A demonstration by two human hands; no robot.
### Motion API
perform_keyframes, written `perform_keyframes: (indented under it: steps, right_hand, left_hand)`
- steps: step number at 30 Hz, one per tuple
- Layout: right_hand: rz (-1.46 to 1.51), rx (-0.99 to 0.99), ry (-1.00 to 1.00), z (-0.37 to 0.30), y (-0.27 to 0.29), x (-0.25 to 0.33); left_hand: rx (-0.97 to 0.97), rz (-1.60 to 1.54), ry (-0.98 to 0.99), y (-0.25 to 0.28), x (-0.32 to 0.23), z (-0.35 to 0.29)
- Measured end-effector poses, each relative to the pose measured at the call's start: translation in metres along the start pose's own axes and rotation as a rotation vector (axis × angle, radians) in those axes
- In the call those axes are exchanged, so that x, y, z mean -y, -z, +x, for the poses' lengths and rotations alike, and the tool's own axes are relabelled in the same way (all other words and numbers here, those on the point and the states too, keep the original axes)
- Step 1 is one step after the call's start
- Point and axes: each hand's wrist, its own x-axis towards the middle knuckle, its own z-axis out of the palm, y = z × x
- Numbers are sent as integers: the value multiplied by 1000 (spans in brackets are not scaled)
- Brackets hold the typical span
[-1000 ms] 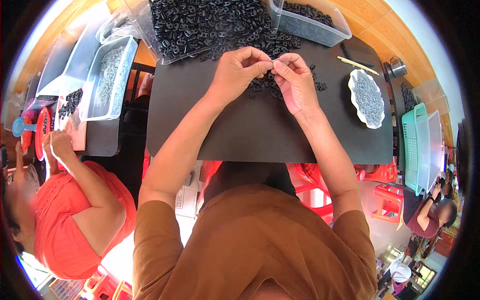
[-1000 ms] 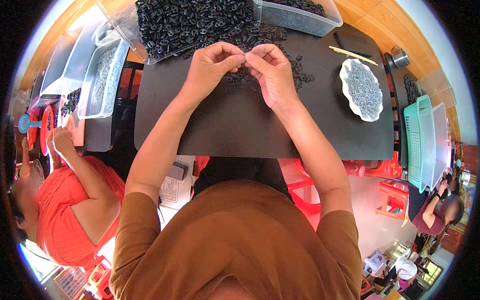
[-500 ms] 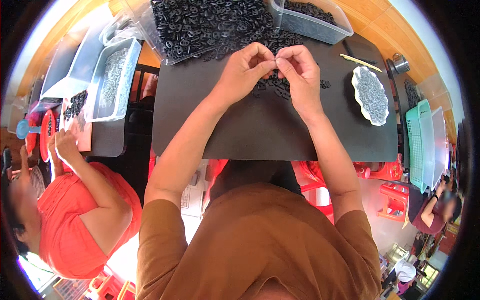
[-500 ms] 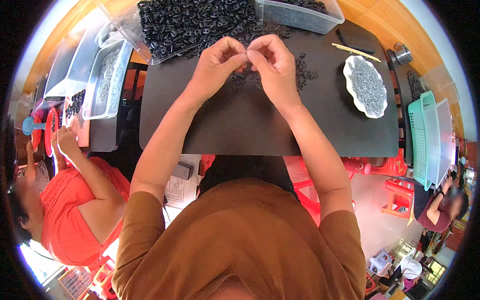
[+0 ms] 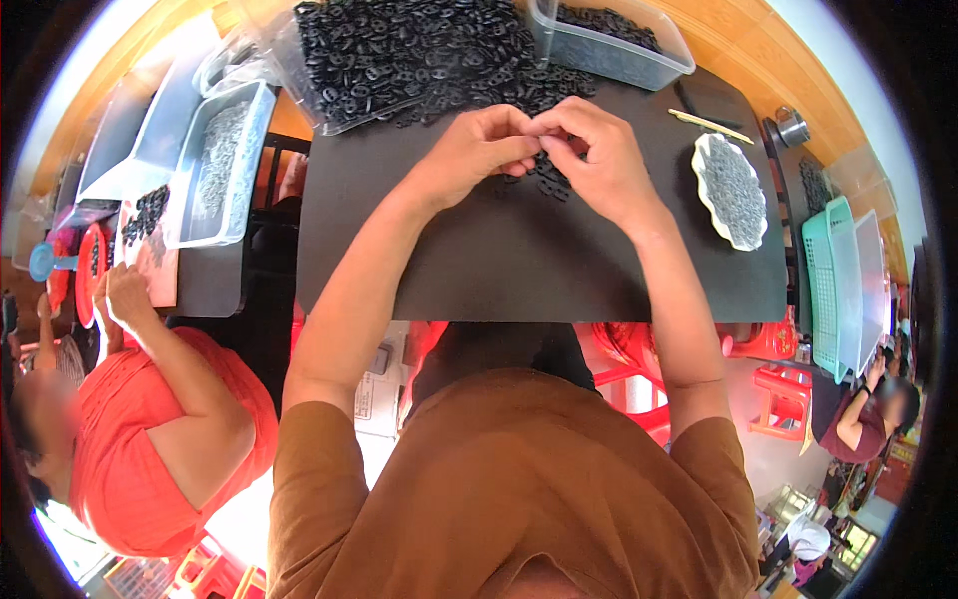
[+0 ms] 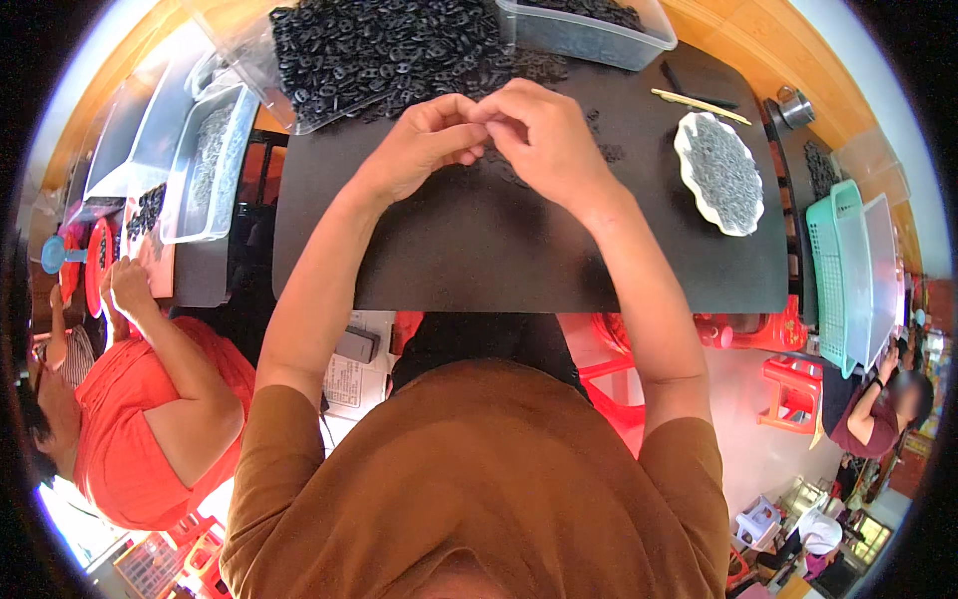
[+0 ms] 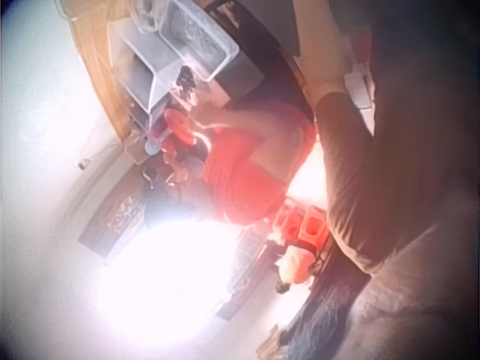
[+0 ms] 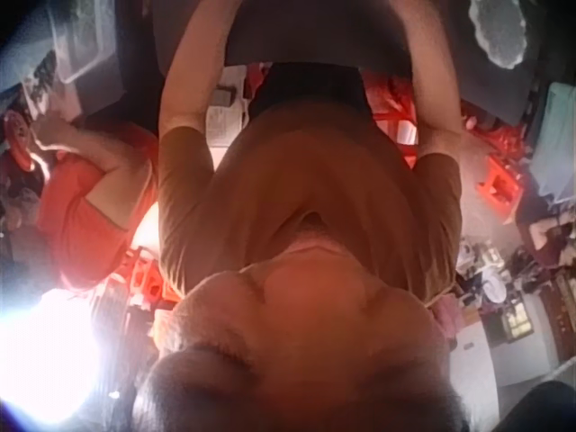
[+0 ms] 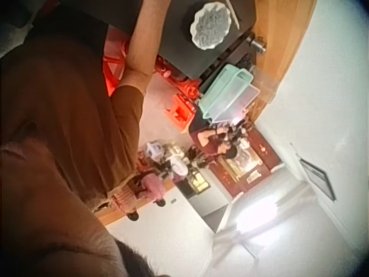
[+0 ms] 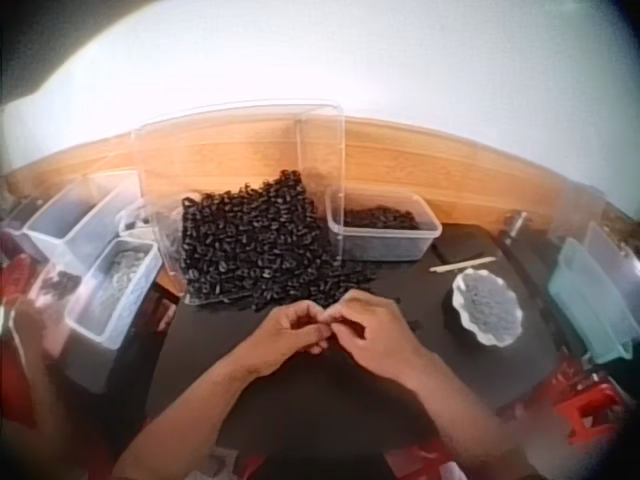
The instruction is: The person assembles plastic cord locks by picking up components from the table and fitting them together by hand.
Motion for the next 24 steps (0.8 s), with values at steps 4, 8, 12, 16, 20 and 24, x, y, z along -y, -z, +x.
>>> perform_keyframes:
  steps: [4,8,12,16,20,24]
  right_hand:
    - [47,-157,44,-2,-23,-5]
    - [165,-208,-26,-7,-25,-5]
    - [152,-197,20,-7,-21,-5]
    - [259,-188,-14,-8,-22,-6]
    - [437,-188,-100,-11,-25,-10]
    - [591,-332,-179,-9,-23,-14]
  left_hand:
    - [32,-129,69,2,2,2]
    - [67,-178,14,-2,2,3]
    - [56,-159,38,1,0,0]
    - [60,-66,-7,2,4,3]
    - [28,-109,36,0,8,4]
    - [-2,-120,-16,-5,4,4]
